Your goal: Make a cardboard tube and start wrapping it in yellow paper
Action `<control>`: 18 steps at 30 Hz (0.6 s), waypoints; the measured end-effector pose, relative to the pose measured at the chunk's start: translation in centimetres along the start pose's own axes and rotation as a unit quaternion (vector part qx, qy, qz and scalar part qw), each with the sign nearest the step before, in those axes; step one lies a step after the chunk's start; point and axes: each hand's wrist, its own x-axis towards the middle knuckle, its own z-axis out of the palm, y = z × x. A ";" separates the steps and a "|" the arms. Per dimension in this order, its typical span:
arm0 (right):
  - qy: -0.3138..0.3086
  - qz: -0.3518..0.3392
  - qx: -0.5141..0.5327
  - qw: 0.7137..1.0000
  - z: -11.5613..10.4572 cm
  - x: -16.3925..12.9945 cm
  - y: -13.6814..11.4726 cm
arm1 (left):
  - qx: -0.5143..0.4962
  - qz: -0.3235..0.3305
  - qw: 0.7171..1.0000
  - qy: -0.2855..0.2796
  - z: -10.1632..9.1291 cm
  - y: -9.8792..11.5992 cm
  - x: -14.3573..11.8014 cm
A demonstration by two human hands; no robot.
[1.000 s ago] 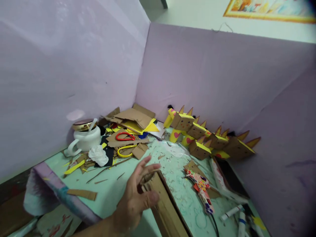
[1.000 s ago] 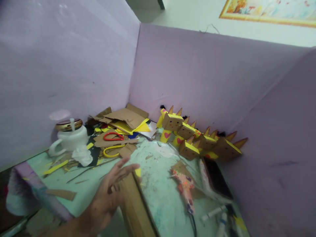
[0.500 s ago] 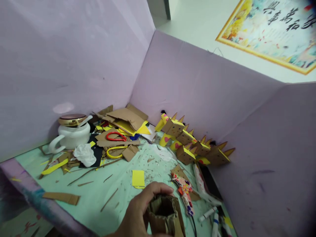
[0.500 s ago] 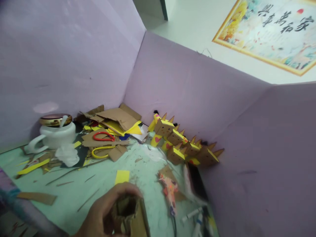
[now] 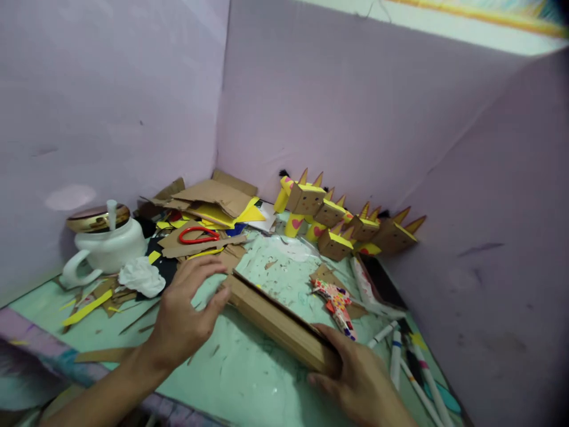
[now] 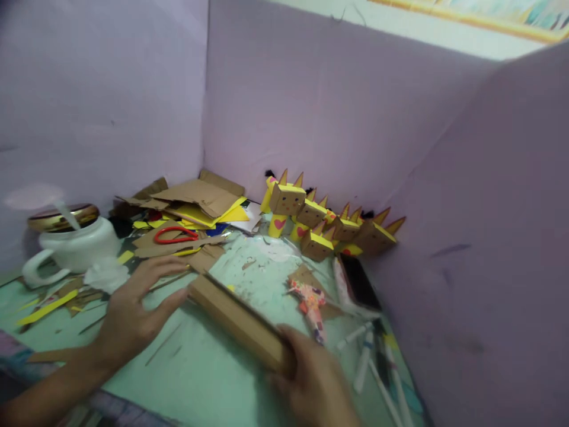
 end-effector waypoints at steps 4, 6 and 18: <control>-0.023 -0.057 -0.004 0.998 0.3 0.8 0.0 | 0.144 0.172 0.967 -0.117 -0.3 -0.8 -2.7; 0.005 -0.076 0.018 0.997 -0.1 0.3 0.4 | 0.171 0.187 0.956 -0.148 0.2 -0.9 -3.4; 0.149 0.079 0.131 0.977 0.6 0.5 2.9 | 0.221 -0.005 0.971 -0.095 0.8 -3.4 -2.5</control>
